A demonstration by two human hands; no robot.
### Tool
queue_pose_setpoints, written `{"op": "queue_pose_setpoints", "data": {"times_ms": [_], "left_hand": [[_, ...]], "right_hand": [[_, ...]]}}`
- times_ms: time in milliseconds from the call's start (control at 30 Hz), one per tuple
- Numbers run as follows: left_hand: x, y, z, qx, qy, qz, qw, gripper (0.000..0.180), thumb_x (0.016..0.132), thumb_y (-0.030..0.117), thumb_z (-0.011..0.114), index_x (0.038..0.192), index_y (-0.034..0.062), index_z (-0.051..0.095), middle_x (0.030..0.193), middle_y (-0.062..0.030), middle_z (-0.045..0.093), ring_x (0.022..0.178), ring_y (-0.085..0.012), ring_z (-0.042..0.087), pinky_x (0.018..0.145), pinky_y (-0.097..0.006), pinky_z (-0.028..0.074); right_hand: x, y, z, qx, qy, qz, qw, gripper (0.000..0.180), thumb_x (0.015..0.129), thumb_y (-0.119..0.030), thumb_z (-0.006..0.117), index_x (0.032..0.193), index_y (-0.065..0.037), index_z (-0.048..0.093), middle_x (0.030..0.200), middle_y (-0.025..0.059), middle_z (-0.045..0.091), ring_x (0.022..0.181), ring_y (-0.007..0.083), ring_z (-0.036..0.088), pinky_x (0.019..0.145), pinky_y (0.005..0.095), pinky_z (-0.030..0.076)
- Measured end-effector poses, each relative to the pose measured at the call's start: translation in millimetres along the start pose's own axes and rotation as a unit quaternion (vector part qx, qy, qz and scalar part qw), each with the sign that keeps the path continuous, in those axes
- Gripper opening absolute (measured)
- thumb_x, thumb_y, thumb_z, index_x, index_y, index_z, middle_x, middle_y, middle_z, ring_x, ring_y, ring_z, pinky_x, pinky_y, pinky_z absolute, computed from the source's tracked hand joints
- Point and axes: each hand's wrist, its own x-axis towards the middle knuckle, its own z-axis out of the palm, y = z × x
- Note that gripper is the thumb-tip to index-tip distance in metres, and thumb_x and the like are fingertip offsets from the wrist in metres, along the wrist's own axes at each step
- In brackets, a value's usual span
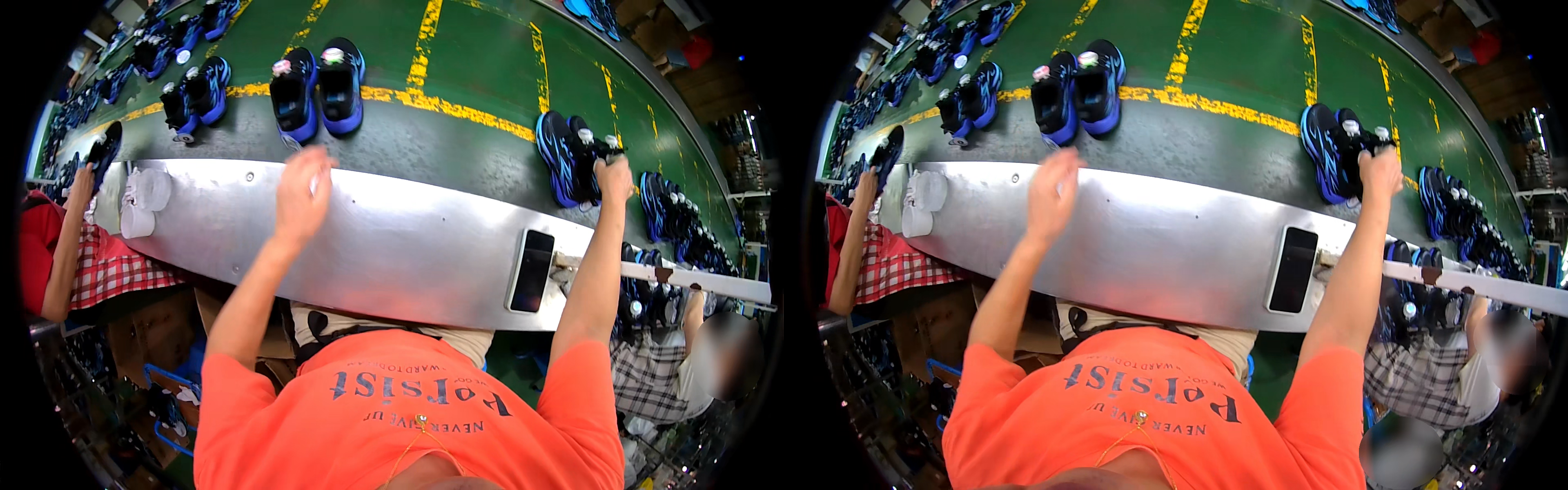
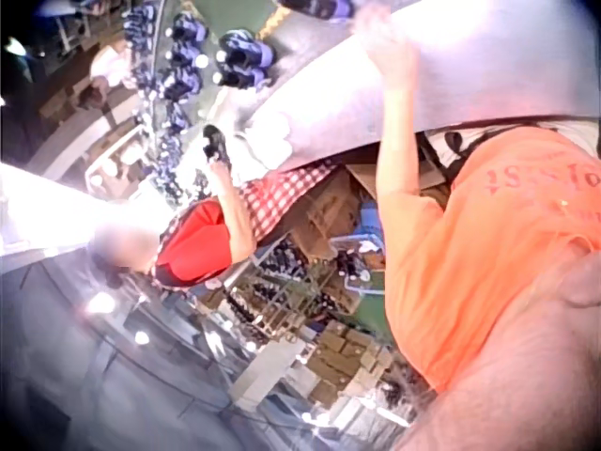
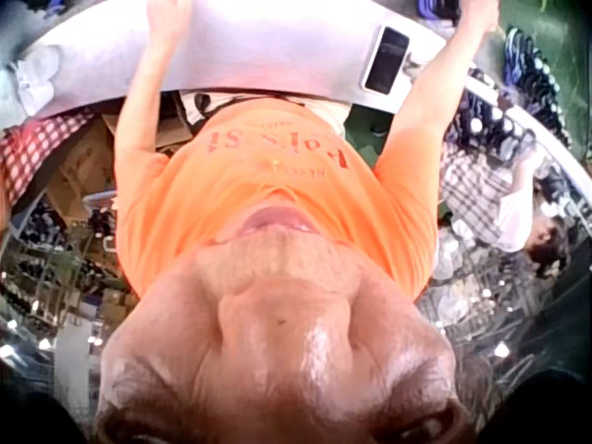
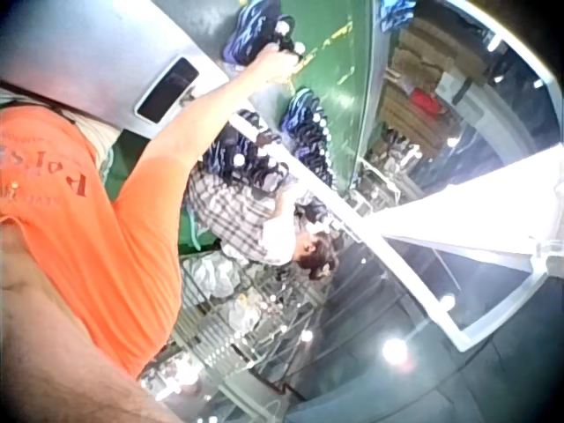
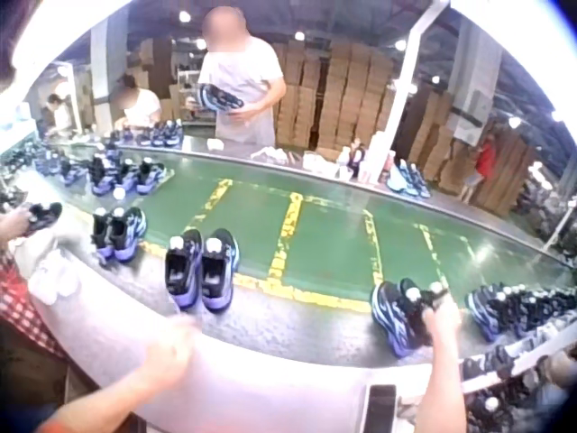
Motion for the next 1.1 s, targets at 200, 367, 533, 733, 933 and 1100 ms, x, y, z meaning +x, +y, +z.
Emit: {"op": "queue_pose_setpoints", "data": {"times_ms": [200,367,533,733,933,1100], "left_hand": [[-46.5,31.9,20.9,-0.189,-0.126,-0.146,0.963,0.017,0.089,0.005,0.053,0.099,0.0005,0.067,0.099,-0.0120,0.067,0.097,-0.0254,0.063,0.088,-0.033,0.047],[-47.0,68.3,63.0,-0.237,-0.185,-0.099,0.949,0.032,0.089,0.019,0.060,0.114,0.0004,0.061,0.118,-0.0173,0.059,0.112,-0.0276,0.056,0.098,-0.037,0.041],[-66.1,114.9,63.7,-0.249,-0.152,-0.182,0.939,0.073,0.086,0.028,0.062,0.139,-0.0086,0.028,0.136,-0.0307,0.038,0.130,-0.0350,0.037,0.109,-0.040,0.028],[-71.9,31.4,35.5,-0.292,-0.152,-0.320,0.888,0.042,0.092,0.015,0.034,0.121,-0.0044,0.057,0.115,-0.0201,0.063,0.109,-0.0279,0.059,0.096,-0.033,0.043],[-41.4,83.4,-18.1,-0.089,-0.024,-0.048,0.995,0.018,0.085,0.004,0.055,0.101,0.0008,0.063,0.096,-0.0151,0.064,0.088,-0.0244,0.061,0.079,-0.034,0.048],[-89.5,119.4,-25.6,-0.059,-0.254,-0.062,0.963,0.028,0.085,0.005,0.060,0.112,0.0007,0.061,0.092,-0.0121,0.062,0.081,-0.0204,0.062,0.069,-0.030,0.049]], "right_hand": [[0.8,0.9,38.0,-0.112,-0.108,-0.070,0.985,0.044,0.072,-0.025,0.069,0.112,-0.008,0.061,0.110,0.0176,0.065,0.103,0.0372,0.061,0.090,0.0466,0.047],[-47.4,-31.0,-3.4,0.021,-0.172,-0.216,0.961,0.035,0.070,-0.021,0.065,0.101,-0.004,0.065,0.098,0.0229,0.066,0.095,0.0402,0.062,0.085,0.0459,0.049],[-194.6,-94.4,-64.6,0.122,-0.318,-0.351,0.872,0.035,0.074,-0.022,0.063,0.101,0.002,0.062,0.094,0.0217,0.065,0.089,0.0392,0.062,0.078,0.0441,0.050],[-300.9,-106.8,-81.5,0.270,-0.479,-0.409,0.729,0.016,0.085,-0.021,0.062,0.095,-0.007,0.064,0.093,0.0138,0.061,0.086,0.0324,0.062,0.075,0.0396,0.050],[-278.3,-93.2,-108.0,0.484,-0.495,-0.435,0.575,0.009,0.084,-0.004,0.062,0.091,-0.005,0.067,0.094,0.0098,0.068,0.088,0.0241,0.064,0.079,0.0310,0.051],[-214.5,-52.7,-72.8,0.363,-0.407,-0.392,0.741,0.045,0.071,-0.006,0.069,0.116,-0.011,0.066,0.106,0.0081,0.062,0.095,0.0197,0.055,0.085,0.0305,0.045]]}}
